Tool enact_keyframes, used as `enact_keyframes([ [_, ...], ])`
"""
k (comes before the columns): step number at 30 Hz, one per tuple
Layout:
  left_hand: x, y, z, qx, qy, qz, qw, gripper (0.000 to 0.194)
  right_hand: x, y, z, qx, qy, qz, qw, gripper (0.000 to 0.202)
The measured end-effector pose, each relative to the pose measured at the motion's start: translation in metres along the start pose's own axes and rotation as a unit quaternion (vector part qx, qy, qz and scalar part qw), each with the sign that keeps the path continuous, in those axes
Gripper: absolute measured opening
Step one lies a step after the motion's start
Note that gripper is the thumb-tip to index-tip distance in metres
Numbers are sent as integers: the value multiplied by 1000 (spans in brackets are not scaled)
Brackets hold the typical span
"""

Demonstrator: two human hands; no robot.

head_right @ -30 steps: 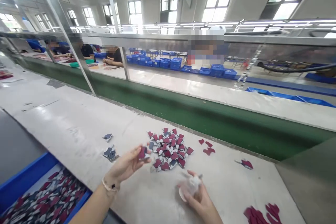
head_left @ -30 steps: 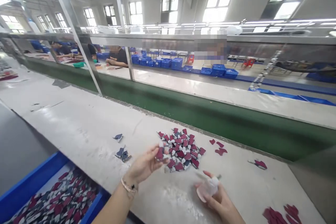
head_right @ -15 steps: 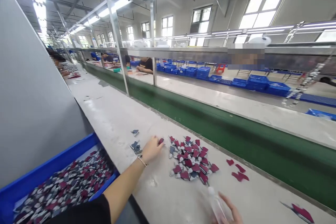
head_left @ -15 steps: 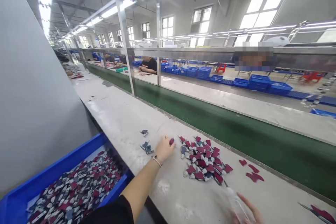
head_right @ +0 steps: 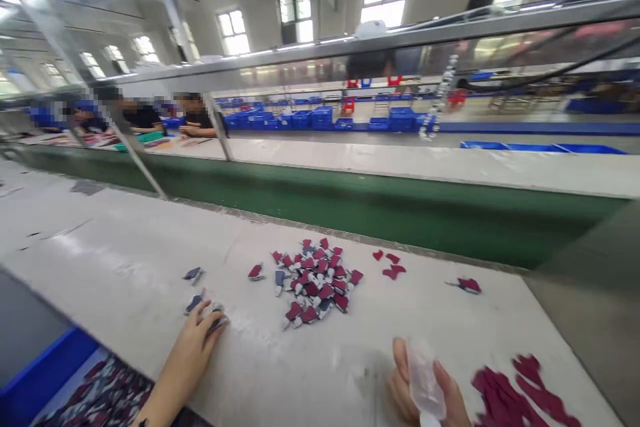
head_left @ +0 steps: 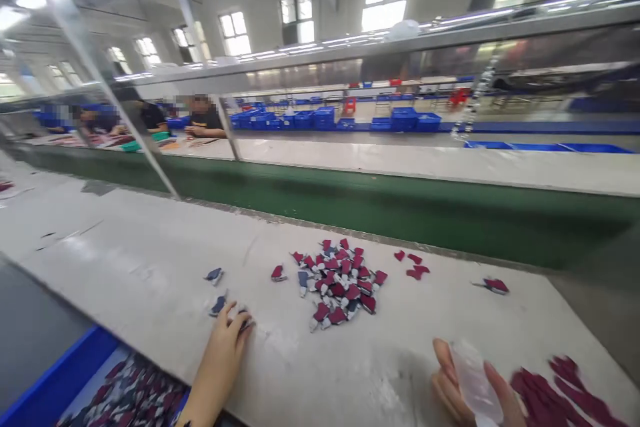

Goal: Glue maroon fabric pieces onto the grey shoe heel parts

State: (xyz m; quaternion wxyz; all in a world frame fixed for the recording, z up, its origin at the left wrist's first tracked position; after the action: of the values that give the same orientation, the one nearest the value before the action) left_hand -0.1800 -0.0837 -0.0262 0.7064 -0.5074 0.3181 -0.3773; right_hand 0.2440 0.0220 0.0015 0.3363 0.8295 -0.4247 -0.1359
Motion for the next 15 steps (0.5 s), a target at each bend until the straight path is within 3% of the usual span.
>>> enact_keyframes([
  [3,8,2,31,143,56,-37,987,29,-2,9,-8,-6,-46,-3,999,63],
  [5,16,-4,63,242,84,-101,961,30,1,13,-11,12,-69,4,998,63],
  [10,35,-10,153,368,154,-317,860,32,22,18,-20,71,-37,-9,997,64],
  [13,44,3,189,420,135,-427,789,33,35,21,-29,96,-5,2,995,52],
  [15,50,11,202,456,109,-460,754,42,42,27,-34,125,9,27,992,44],
])
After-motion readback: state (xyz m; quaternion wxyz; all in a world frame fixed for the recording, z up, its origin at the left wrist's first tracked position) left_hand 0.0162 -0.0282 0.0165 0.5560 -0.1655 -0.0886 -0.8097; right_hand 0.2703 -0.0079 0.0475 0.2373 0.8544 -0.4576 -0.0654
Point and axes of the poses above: each hand's wrist, its own x-axis away from the middle knuckle, its own y-axis out of the palm, z = x × y, the point moved 2 cm from there along -x, towards the middle knuckle, and after that the axes turned 15 degrees about -x, right-handed, at the moved point
